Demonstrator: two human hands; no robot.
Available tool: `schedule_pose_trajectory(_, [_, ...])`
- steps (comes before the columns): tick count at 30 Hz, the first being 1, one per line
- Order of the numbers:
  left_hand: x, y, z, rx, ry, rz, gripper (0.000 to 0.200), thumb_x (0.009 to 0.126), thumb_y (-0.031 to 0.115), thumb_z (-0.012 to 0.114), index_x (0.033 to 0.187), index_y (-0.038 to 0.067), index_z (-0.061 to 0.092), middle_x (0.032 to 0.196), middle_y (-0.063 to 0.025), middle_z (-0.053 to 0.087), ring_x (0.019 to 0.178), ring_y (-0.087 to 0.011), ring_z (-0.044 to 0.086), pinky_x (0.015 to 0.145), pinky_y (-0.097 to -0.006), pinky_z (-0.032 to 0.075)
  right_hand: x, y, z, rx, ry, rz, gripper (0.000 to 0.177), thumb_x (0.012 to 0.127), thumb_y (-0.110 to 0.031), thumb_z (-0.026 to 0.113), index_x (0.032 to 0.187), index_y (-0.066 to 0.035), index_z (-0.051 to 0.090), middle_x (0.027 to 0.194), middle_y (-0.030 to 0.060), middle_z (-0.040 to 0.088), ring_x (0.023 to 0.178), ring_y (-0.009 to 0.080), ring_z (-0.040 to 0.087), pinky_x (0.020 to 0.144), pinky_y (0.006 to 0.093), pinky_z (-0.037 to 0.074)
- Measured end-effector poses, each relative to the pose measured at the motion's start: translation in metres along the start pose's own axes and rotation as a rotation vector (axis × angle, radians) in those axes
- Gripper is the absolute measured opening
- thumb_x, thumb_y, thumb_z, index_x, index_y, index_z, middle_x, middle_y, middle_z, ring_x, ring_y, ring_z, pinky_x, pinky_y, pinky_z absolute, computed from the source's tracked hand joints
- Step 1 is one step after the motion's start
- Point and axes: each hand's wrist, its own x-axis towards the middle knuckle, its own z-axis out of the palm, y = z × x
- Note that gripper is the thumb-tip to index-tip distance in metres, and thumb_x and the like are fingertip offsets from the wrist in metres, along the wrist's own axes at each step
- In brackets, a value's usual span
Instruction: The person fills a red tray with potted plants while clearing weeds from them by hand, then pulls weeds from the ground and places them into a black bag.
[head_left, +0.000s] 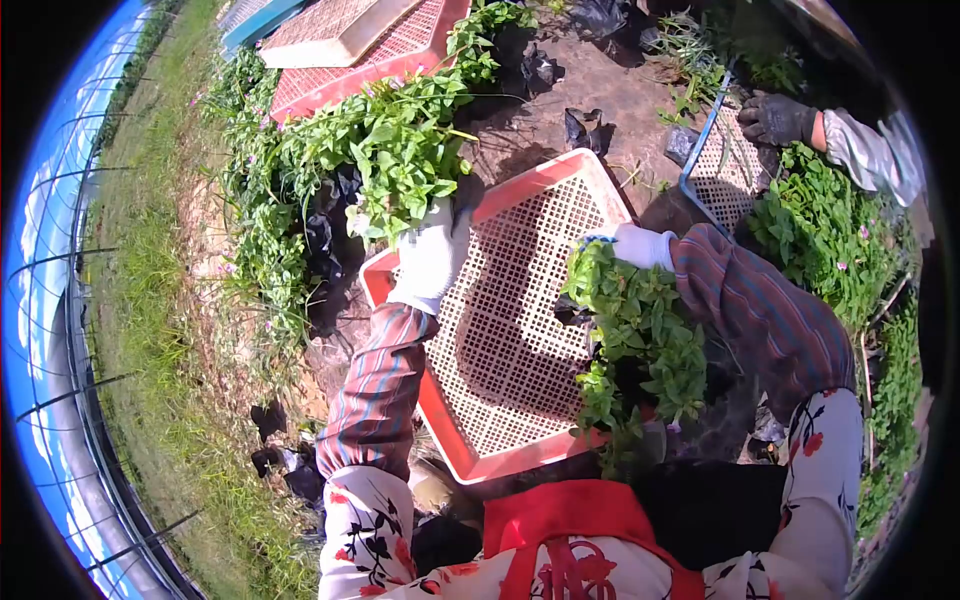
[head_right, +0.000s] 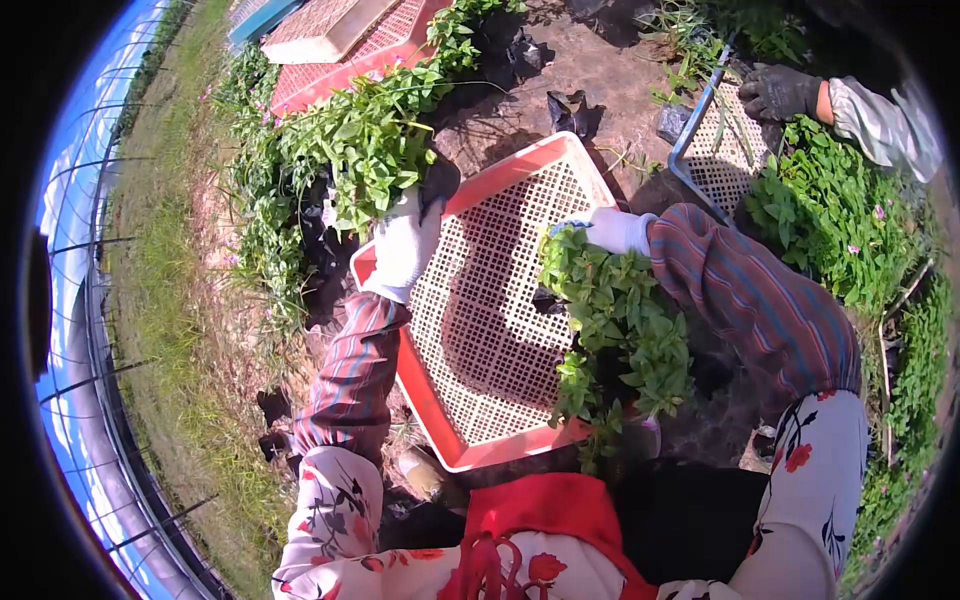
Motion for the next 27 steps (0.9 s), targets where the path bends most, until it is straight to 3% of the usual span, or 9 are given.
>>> schedule_pose_trajectory(3, [-0.037, 0.042, 0.041, -0.060, 0.056, 0.240, 0.024, 0.079, 0.019, 0.061, 0.098, 0.005, 0.059, 0.087, -0.0141, 0.062, 0.076, -0.0337, 0.060, 0.067, -0.0418, 0.048, 0.017, 0.025, -0.012, 0.280, 0.532, -0.078, 0.029, 0.080, -0.016, 0.053, 0.107, -0.007, 0.057, 0.098, 0.0119, 0.061, 0.082, 0.0271, 0.060, 0.075, 0.0343, 0.049])
schedule_pose_trajectory(4, [-0.049, 0.057, 0.051, 0.018, -0.002, 0.377, 0.031, 0.083, 0.022, 0.055, 0.110, 0.007, 0.054, 0.105, -0.0145, 0.059, 0.096, -0.0354, 0.056, 0.083, -0.0470, 0.044, 0.027, 0.017, -0.033, 0.796, 0.386, 0.473, 0.026, 0.085, -0.017, 0.052, 0.108, -0.005, 0.057, 0.094, 0.0087, 0.062, 0.078, 0.0196, 0.059, 0.075, 0.0324, 0.048])
schedule_pose_trajectory(5, [-0.068, 0.073, 0.073, 0.032, -0.356, 0.296, 0.037, 0.087, 0.026, 0.047, 0.118, 0.008, 0.049, 0.118, -0.0142, 0.053, 0.112, -0.0352, 0.047, 0.095, -0.0505, 0.035, 0.025, 0.035, -0.023, 1.216, 0.519, -0.035, 0.027, 0.089, -0.020, 0.051, 0.108, -0.003, 0.057, 0.093, 0.0056, 0.063, 0.077, 0.0146, 0.055, 0.073, 0.0307, 0.046])
schedule_pose_trajectory(6, [-0.094, 0.088, 0.110, -0.410, -0.576, -0.252, 0.037, 0.087, 0.028, 0.042, 0.119, 0.010, 0.050, 0.123, -0.0129, 0.050, 0.118, -0.0335, 0.043, 0.097, -0.0507, 0.033, 0.027, 0.014, -0.035, 1.277, 0.418, 0.209, 0.026, 0.088, -0.018, 0.052, 0.109, -0.003, 0.057, 0.094, 0.0052, 0.063, 0.077, 0.0152, 0.055, 0.073, 0.0303, 0.046])
schedule_pose_trajectory(7, [-0.102, 0.098, 0.117, -0.195, -0.192, 0.228, 0.030, 0.085, 0.023, 0.045, 0.111, 0.010, 0.054, 0.112, -0.0127, 0.057, 0.106, -0.0323, 0.051, 0.090, -0.0479, 0.039, 0.027, -0.013, -0.052, 1.323, 0.308, 0.456, 0.026, 0.087, -0.016, 0.053, 0.109, -0.003, 0.057, 0.096, 0.0048, 0.063, 0.076, 0.0159, 0.055, 0.073, 0.0300, 0.046])
schedule_pose_trajectory(11, [-0.054, 0.090, 0.003, -0.230, -0.855, 0.315, 0.017, 0.079, 0.014, 0.053, 0.094, 0.008, 0.058, 0.080, -0.0135, 0.059, 0.072, -0.0312, 0.058, 0.067, -0.0396, 0.046, 0.029, 0.002, -0.032, 0.181, -0.051, 0.109, 0.045, 0.080, -0.012, 0.056, 0.123, -0.006, 0.048, 0.119, 0.0112, 0.054, 0.103, 0.0255, 0.053, 0.090, 0.0340, 0.041])
schedule_pose_trajectory(13, [-0.025, 0.062, -0.028, -0.137, -0.916, 0.323, 0.019, 0.078, 0.015, 0.055, 0.095, 0.007, 0.058, 0.079, -0.0147, 0.058, 0.071, -0.0324, 0.059, 0.064, -0.0404, 0.047, 0.032, 0.006, -0.033, 0.235, -0.118, 0.161, 0.048, 0.077, -0.009, 0.054, 0.124, -0.008, 0.047, 0.123, 0.0140, 0.051, 0.112, 0.0294, 0.048, 0.096, 0.0359, 0.037])
schedule_pose_trajectory(19, [0.076, -0.050, 0.012, 0.310, -0.237, 0.137, 0.024, 0.081, 0.015, 0.052, 0.103, 0.006, 0.054, 0.107, -0.0176, 0.055, 0.079, -0.0340, 0.060, 0.068, -0.0418, 0.049, 0.018, 0.014, -0.018, 0.214, 0.200, -0.205, 0.041, 0.083, -0.013, 0.044, 0.124, -0.017, 0.050, 0.110, 0.0151, 0.058, 0.100, 0.0312, 0.055, 0.089, 0.0363, 0.042])
schedule_pose_trajectory(27, [0.115, -0.097, 0.056, 0.511, -0.357, -0.054, 0.023, 0.081, 0.014, 0.046, 0.101, 0.005, 0.054, 0.103, -0.0199, 0.057, 0.085, -0.0352, 0.060, 0.072, -0.0442, 0.048, 0.017, 0.017, -0.010, 0.277, 0.079, 0.050, 0.032, 0.090, -0.028, 0.040, 0.108, -0.010, 0.059, 0.094, 0.0236, 0.060, 0.087, 0.0374, 0.057, 0.080, 0.0396, 0.044])
